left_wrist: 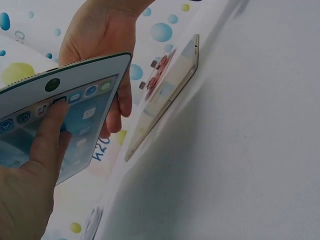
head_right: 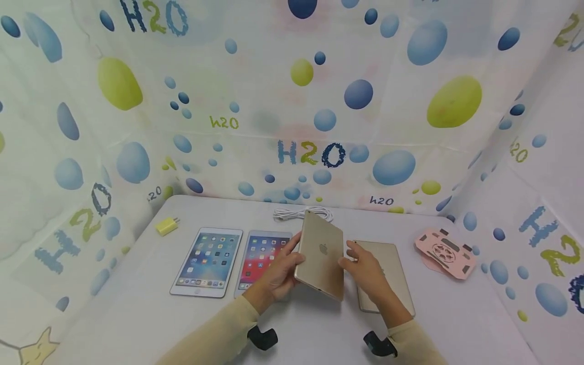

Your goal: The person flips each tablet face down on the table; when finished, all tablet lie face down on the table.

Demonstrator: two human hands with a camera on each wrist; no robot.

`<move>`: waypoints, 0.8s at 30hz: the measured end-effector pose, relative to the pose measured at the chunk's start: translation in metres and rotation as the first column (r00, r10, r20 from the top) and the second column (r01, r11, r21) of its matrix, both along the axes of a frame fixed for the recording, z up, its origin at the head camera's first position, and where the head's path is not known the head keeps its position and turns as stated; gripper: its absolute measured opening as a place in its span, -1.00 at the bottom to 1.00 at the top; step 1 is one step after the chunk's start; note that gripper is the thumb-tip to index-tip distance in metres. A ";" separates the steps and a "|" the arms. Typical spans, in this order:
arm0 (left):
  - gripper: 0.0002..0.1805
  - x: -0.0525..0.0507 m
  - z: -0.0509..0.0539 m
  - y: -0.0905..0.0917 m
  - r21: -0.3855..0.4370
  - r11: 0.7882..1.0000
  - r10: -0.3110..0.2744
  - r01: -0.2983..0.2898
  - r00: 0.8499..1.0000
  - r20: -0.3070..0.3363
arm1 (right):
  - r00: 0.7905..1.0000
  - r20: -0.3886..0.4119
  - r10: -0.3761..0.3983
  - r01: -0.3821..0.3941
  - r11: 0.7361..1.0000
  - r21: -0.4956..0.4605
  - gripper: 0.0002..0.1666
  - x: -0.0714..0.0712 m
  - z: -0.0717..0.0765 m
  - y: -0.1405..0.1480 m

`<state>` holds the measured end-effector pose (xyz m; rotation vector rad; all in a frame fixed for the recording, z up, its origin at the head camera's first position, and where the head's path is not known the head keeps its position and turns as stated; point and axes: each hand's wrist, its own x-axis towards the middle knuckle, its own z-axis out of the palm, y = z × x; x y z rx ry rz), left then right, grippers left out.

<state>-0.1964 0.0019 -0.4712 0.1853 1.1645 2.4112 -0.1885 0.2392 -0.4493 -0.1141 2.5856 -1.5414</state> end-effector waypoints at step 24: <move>-0.02 -0.008 0.003 -0.009 -0.775 0.594 -0.184 -0.216 0.902 -0.392 | 0.991 -0.096 0.097 -0.068 0.962 0.265 -0.05 0.005 -0.001 0.008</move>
